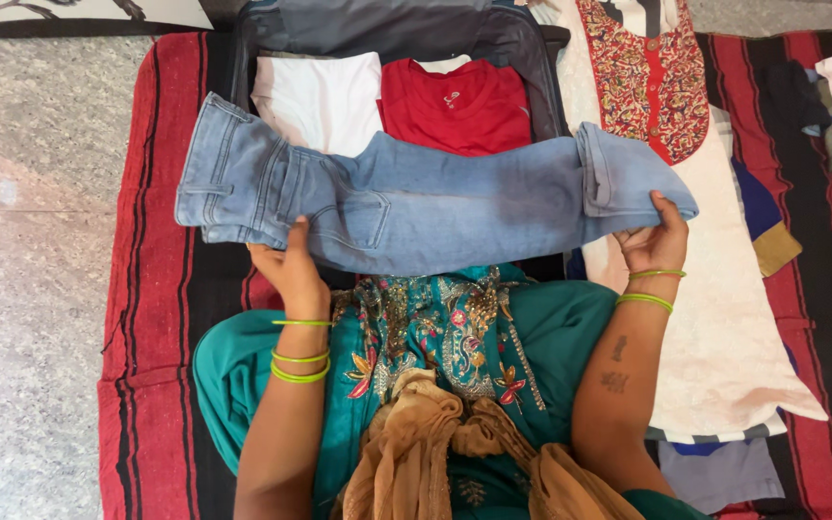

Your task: The person unpacks a suitcase by removing folded clothes one by one. They take out a striped garment, a white embroidered top, blue jeans, a red shirt, and a white polo shirt, placing each item on the floor beside the suitcase.

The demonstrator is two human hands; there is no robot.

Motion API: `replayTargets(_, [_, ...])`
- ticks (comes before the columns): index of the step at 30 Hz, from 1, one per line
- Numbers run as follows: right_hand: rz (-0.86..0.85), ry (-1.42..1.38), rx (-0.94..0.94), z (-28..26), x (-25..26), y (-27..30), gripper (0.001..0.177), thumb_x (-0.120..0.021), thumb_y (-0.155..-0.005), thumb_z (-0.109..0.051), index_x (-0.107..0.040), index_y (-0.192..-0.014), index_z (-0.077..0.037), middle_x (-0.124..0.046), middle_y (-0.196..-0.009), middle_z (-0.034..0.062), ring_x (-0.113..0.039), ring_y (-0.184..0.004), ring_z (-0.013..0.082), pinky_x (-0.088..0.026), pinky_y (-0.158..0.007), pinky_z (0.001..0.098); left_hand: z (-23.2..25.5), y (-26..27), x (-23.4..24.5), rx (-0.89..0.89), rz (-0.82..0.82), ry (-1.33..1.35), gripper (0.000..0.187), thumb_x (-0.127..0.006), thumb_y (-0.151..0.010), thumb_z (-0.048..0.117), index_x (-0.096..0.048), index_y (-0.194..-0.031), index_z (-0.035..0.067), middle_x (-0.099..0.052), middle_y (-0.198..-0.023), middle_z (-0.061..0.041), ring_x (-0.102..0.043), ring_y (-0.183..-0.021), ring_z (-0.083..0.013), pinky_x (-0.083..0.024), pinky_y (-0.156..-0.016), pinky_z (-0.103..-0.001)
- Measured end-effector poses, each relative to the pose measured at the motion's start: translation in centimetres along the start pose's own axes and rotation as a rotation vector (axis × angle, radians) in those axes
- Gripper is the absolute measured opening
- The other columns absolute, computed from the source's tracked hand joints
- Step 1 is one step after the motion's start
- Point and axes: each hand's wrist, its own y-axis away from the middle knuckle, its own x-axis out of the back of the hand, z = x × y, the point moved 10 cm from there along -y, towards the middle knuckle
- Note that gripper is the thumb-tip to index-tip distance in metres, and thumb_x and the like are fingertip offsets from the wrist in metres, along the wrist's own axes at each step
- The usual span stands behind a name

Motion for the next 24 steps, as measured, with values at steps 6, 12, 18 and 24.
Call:
replayTargets(6, [-0.153, -0.188, 0.149, -2.8, -1.4, 1.9, 0.048, -0.067, -0.097, -0.003, -0.054, -0.143, -0.004, -0.063, -0.144, 0.0118, -0.059, -0.141, 0.0327, -0.045, -0.124, 0.0557, -1.0, -0.8, 0.6, 0.213, 0.027, 0.130, 0.040, -0.066, -0.092, -0.012, -0.058, -0.129, -0.001, -0.067, -0.123, -0.008, -0.062, -0.108, -0.0185, -0.050, -0.098, -0.032])
replayTargets(12, [-0.226, -0.366, 0.229, -6.8, -3.0, 6.2, 0.058, -0.065, -0.095, -0.002, -0.049, -0.151, 0.002, -0.056, -0.157, 0.0170, -0.051, -0.153, 0.0354, -0.037, -0.134, 0.0556, 2.3, 0.7, -4.8, 0.434, -0.123, 0.464, 0.043, -0.062, -0.092, -0.012, -0.057, -0.131, 0.005, -0.066, -0.124, -0.009, -0.067, -0.114, -0.0258, -0.058, -0.101, -0.046])
replayTargets(18, [-0.185, -0.408, 0.358, -11.6, -1.8, 10.4, 0.062, -0.066, -0.091, -0.005, -0.048, -0.151, 0.001, -0.054, -0.157, 0.0171, -0.050, -0.155, 0.0370, -0.037, -0.134, 0.0568, 4.9, 2.5, -13.2, 0.563, -0.279, 0.568, 0.039, -0.061, -0.096, -0.007, -0.055, -0.133, 0.006, -0.065, -0.124, -0.011, -0.067, -0.115, -0.0300, -0.058, -0.098, -0.053])
replayTargets(24, [-0.145, -0.153, 0.647, -16.2, -1.1, 16.9, 0.063, -0.065, -0.096, -0.013, -0.046, -0.155, 0.001, -0.052, -0.157, 0.0143, -0.049, -0.149, 0.0309, -0.033, -0.130, 0.0514, 5.7, 5.6, -21.4, 0.655, -0.449, 0.606, 0.033, -0.060, -0.103, 0.003, -0.056, -0.135, 0.007, -0.065, -0.125, -0.008, -0.066, -0.117, -0.0271, -0.057, -0.103, -0.050])
